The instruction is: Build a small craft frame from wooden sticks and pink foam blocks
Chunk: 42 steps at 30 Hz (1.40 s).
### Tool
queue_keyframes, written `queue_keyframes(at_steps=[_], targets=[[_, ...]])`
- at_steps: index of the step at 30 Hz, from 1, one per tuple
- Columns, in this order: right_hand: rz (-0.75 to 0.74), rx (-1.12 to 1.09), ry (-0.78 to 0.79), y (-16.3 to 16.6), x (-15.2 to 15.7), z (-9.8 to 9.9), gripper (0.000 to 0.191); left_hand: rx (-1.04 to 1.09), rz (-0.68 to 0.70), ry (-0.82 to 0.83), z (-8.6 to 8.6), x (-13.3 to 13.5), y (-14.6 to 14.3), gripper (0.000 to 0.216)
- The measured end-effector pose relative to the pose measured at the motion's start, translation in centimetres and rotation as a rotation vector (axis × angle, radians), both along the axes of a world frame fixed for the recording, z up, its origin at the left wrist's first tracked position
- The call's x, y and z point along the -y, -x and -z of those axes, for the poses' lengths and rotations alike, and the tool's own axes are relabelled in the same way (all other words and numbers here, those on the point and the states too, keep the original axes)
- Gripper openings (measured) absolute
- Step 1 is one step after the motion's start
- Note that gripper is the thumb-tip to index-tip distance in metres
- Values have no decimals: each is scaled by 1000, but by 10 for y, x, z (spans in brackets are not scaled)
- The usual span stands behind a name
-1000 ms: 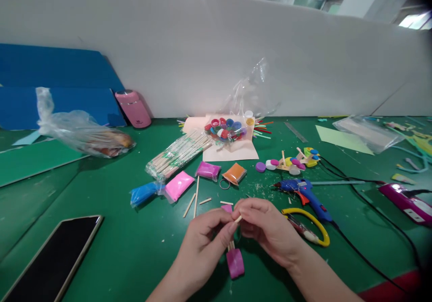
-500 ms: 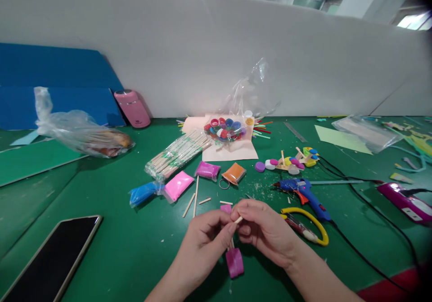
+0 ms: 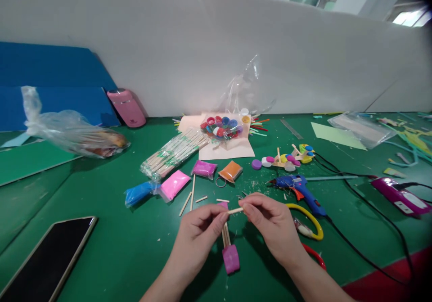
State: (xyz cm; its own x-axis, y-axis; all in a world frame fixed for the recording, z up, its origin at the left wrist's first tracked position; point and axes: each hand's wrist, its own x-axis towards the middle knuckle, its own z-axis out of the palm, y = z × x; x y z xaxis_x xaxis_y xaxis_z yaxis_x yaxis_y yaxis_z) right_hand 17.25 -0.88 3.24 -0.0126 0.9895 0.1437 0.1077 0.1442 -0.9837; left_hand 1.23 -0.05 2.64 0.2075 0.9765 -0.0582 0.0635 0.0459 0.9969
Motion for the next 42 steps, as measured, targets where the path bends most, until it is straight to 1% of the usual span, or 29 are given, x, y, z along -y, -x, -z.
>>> queue_keyframes(at_steps=[2, 6, 8, 11, 15, 20, 22, 24, 26, 28, 30, 32, 33, 36, 39, 42], targets=[[8, -6, -3, -1, 1, 1, 10, 25, -37, 12, -1, -1, 0, 12], [23, -14, -5, 0, 1, 4, 9, 108, -70, 50, 0, -2, -1, 12], [52, -22, 3, 1, 0, 4, 9, 172, -94, 43, 2, -2, -1, 14], [63, -28, -3, 4, -2, 2, 10, 219, -92, 28, 4, -1, 1, 9], [22, -29, -42, 6, -4, 0, 10, 129, -36, 15, 2, -2, 3, 9], [-5, -4, -67, 9, -3, 0, 10, 28, 58, -50, 0, -2, 4, 18], [4, 26, -67, 7, -4, 1, 12, 14, 44, -75, 3, -3, 5, 16], [67, 92, -58, -2, -6, 3, 14, 25, -49, -100, 6, -4, 6, 13], [201, 209, -64, -22, -8, 7, 17, 72, -172, -120, 10, -5, 7, 11], [344, 367, -79, -52, -8, 14, 20, 137, -251, -138, 12, -6, 8, 11], [459, 532, -63, -86, -6, 24, 25, 154, -270, -192, 11, -4, 7, 10], [523, 717, -10, -118, -2, 35, 29, 70, -220, -281, 7, -1, 6, 11], [530, 806, 22, -132, 1, 40, 31, 5, -160, -328, 6, 2, 4, 12], [505, 982, 158, -156, 5, 52, 42, -156, 114, -446, 2, 10, -3, 14], [463, 1014, 261, -162, 1, 56, 45, -274, 363, -580, 3, 17, -14, 15], [457, 990, 319, -165, -8, 55, 42, -421, 512, -705, 10, 23, -22, 14]])
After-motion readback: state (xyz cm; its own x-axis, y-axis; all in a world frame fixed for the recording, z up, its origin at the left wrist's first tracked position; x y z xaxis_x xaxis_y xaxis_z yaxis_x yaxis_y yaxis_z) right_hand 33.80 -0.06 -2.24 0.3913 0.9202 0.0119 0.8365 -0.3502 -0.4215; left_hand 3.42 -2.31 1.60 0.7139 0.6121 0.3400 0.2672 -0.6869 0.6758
